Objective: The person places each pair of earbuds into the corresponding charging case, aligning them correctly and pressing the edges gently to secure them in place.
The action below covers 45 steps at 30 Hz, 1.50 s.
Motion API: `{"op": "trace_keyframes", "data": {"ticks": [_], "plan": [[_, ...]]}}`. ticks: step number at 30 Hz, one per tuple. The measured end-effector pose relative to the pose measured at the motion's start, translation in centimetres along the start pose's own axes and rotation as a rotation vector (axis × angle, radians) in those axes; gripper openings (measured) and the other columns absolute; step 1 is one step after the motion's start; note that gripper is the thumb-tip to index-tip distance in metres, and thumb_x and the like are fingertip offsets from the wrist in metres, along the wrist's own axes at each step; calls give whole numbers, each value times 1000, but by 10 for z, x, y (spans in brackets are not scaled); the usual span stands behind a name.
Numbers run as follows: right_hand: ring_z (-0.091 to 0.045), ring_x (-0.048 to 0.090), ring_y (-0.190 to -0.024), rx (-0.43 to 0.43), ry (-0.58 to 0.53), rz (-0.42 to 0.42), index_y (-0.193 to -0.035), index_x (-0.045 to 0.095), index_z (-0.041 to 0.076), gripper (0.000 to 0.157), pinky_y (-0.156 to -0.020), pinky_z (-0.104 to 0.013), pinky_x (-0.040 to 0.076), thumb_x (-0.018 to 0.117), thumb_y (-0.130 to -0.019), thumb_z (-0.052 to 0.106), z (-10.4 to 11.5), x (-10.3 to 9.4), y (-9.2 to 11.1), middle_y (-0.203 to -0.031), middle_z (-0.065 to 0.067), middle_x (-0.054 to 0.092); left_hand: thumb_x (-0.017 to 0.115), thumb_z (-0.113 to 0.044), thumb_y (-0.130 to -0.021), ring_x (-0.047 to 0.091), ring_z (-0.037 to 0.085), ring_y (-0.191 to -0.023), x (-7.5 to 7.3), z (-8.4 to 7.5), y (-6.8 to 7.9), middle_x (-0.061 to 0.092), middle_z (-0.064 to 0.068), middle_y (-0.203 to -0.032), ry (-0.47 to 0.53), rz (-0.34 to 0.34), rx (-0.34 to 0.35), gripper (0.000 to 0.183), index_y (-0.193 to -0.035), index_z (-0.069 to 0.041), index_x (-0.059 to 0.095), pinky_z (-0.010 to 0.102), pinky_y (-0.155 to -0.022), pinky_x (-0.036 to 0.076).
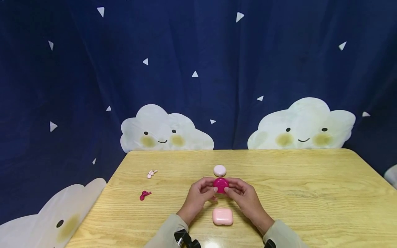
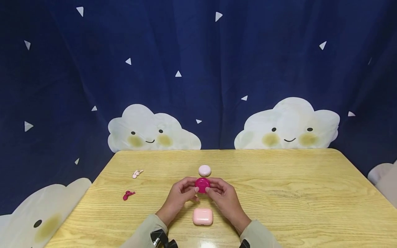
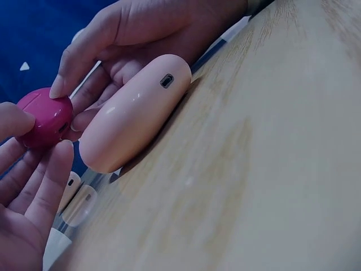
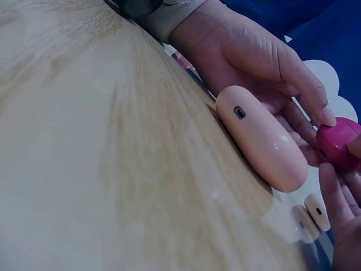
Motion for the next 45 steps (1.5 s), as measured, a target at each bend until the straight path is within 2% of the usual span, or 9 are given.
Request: {"op": "trace_keyframes", "data": {"ticks": [8,13,16,23,32,36,42,45], "plan": [[-25,63,-90,21,-57,5,-124,50,8,45,-75,-35,51,65,-83,18,1,0,1,-100,-17,63,61,-10,-85,51,49,-96,-2,1,0,57,24,-105,16,22,9,36,-119,1,52,51,-74,48],[-28,62,-89,22,-101,11,-127,47,9,47,-74,-40,51,63,-84,16,3,2,1,-103,-20,60,60,-10,-86,53,48,-90,-6,17,-5,57,21,-106,17,20,98,43,-127,-9,47,50,-66,50],[-28,61,-91,-15,-106,40,-125,48,8,42,-75,-41,50,61,-86,15,4,2,2,-105,-21,59,58,-8,-87,52,51,-86,-7,23,-8,57,20,-106,-4,36,152,40,-125,-11,48,49,-61,50],[-29,59,-96,-147,-93,125,-120,51,4,30,-78,-44,48,53,-90,6,2,0,1,-105,-21,58,54,-10,-90,52,51,-83,-7,21,-7,58,16,-107,-36,73,199,27,-117,-9,54,47,-59,51],[-25,59,-98,-177,-78,129,-120,52,4,30,-79,-41,47,52,-90,4,0,0,1,-109,-18,58,53,-10,-91,52,50,-86,-6,22,-6,57,17,-107,-29,80,220,26,-116,-6,54,47,-60,51],[-23,59,-98,-179,-55,123,-121,52,5,32,-79,-36,49,52,-90,5,1,0,2,-111,-18,58,51,-7,-91,51,52,-87,-6,23,-7,57,17,-108,-16,84,234,27,-117,-6,53,50,-59,49],[-23,58,-100,-202,17,112,-125,51,7,35,-80,-28,48,53,-90,7,1,-1,2,-118,-14,56,53,-9,-90,51,52,-86,-6,22,-6,57,16,-109,-26,83,217,30,-121,-9,52,50,-61,50],[-23,58,-100,-189,50,102,-126,51,10,37,-80,-25,48,54,-90,9,2,-1,2,-120,-11,56,52,-6,-90,49,54,-84,-6,21,-6,57,17,-108,-24,89,237,32,-122,-8,51,52,-60,49]]}}
Point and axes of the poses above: each hand's wrist, its own y-axis away from the middle knuckle, its own x-axis out of the palm, z = x × y, the point moved 1 cm from there along -y, towards the middle knuckle
